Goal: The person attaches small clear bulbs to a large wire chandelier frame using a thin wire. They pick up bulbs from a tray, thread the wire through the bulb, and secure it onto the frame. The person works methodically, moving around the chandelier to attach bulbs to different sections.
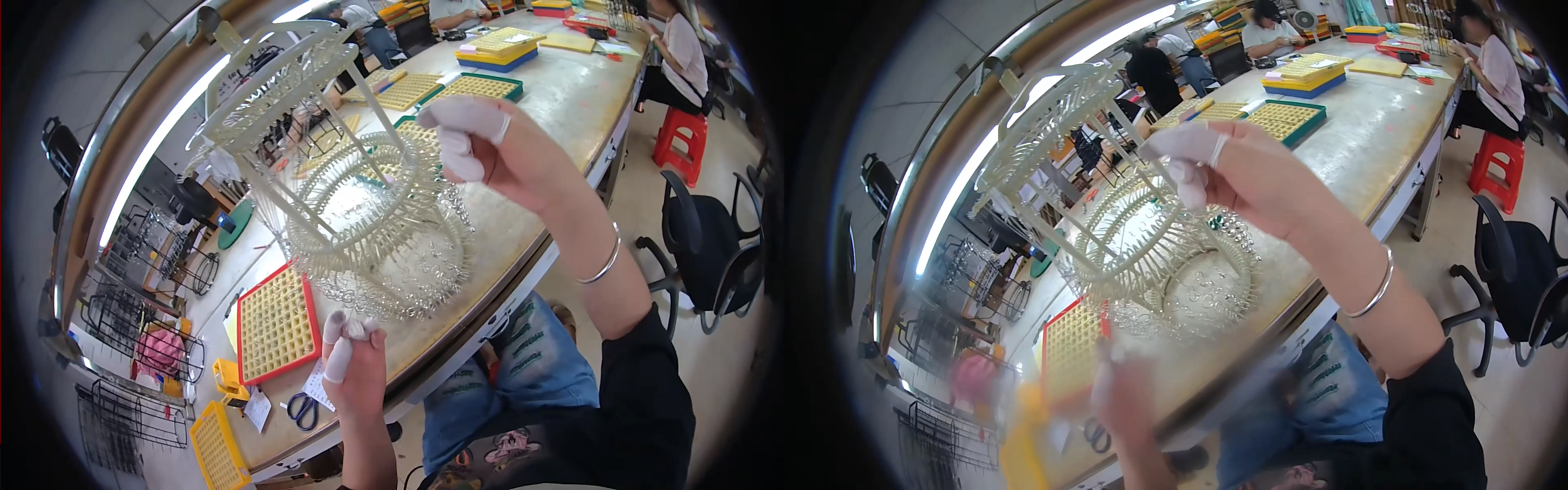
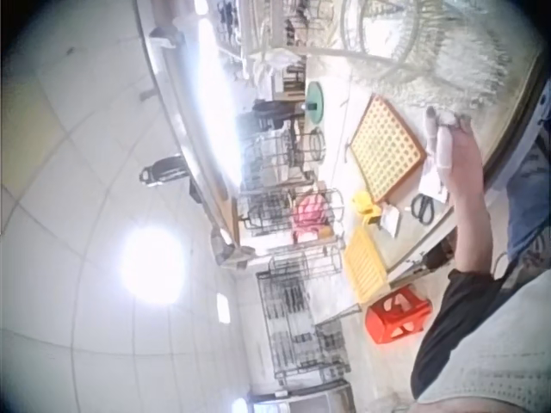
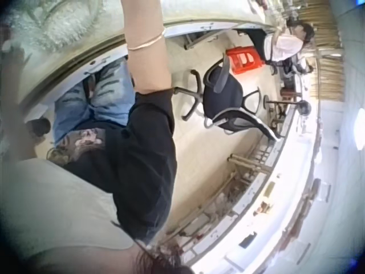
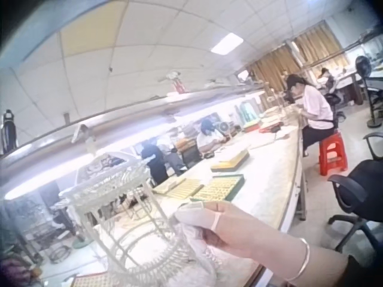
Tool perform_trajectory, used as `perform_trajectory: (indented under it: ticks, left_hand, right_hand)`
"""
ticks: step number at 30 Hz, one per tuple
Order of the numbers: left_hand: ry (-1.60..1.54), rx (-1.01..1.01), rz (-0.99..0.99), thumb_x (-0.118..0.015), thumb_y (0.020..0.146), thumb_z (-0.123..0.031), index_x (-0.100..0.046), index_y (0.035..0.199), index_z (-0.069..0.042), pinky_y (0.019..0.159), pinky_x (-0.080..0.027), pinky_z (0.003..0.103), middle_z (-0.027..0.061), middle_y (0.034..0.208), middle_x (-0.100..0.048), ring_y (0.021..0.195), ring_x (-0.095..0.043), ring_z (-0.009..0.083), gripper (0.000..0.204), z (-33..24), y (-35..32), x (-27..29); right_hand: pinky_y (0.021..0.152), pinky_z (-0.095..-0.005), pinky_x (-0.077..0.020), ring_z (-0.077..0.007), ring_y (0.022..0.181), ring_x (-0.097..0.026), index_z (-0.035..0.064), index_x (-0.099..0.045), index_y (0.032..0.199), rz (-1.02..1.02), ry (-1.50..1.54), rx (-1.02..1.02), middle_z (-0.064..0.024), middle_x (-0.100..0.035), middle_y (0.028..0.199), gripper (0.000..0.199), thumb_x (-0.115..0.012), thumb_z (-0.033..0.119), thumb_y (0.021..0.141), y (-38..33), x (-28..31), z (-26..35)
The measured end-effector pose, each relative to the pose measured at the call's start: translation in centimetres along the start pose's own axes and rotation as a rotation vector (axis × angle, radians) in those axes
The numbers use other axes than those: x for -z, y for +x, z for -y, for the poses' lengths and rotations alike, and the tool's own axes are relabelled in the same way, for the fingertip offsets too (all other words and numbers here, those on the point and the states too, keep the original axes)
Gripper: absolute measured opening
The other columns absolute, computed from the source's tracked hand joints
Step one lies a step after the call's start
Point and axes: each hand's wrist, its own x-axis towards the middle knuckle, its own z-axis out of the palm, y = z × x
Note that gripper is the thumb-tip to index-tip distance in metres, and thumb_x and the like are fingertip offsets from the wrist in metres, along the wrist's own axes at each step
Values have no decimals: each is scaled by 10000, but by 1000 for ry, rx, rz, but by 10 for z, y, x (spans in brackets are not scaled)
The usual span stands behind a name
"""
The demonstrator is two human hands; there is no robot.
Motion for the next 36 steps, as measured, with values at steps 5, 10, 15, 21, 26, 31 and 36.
perform_trajectory:
  ticks: [5, 10, 15, 21, 26, 31, 36]
  left_hand:
    - [46, -47, 152, -481, 838, -6, -518, 1175, -23, 798, -418, 333, 63, 870, -554, 883, -532, 208, 340, -9, 23, -14]
    - [145, 102, 154, -476, 848, -12, -538, 1138, -14, 577, -389, 259, 39, 777, -536, 694, -499, 131, 297, -16, 24, -49]
    - [257, 249, 194, -509, 861, -58, -581, 1009, -26, 433, -289, 220, 15, 691, -520, 547, -445, 85, 168, -12, 29, -73]
    - [253, 173, 78, -527, 867, -90, -595, 959, -53, 438, -327, 215, 25, 768, -593, 572, -493, 78, 120, -8, 34, -89]
    - [316, 97, 79, -539, 861, -85, -593, 959, -42, 433, -337, 216, 40, 790, -608, 570, -502, 79, 120, -3, 36, -81]
    - [473, 30, 75, -550, 842, -42, -596, 945, -1, 426, -335, 212, 68, 773, -600, 529, -476, 76, 120, -9, 33, -70]
    - [432, -2, -64, -552, 833, -20, -600, 933, 17, 424, -338, 212, 78, 770, -599, 509, -459, 71, 117, -15, 25, -67]
  right_hand:
    - [580, -223, -368, -56, 481, -304, 59, -524, 810, 273, 256, -107, 67, -324, 598, 199, -511, 241, 889, 17, -1, 37]
    - [601, -199, -381, -47, 561, -427, 38, -564, 886, 133, -445, 271, 45, -476, 642, 184, -529, 219, 887, 31, -8, 51]
    - [627, -392, -421, -304, 653, -524, -16, -590, 810, -238, -1159, 914, -143, -541, 747, 199, -590, 183, 814, 50, -25, 49]
    - [668, -367, -415, -286, 722, -523, -3, -587, 786, -313, -1161, 1158, -133, -514, 771, 188, -606, 184, 799, 80, -31, 44]
    - [691, -352, -419, -275, 751, -514, 11, -580, 763, -327, -1137, 1156, -129, -513, 755, 180, -617, 185, 781, 78, -29, 39]
    - [639, -300, -437, -178, 696, -545, 11, -617, 826, -383, -1157, 1132, -74, -559, 703, 225, -624, 234, 793, 70, -18, 24]
    - [589, -175, -368, -37, 656, -481, 35, -604, 943, -144, -646, 364, 32, -549, 715, 217, -566, 234, 863, 55, -19, 12]
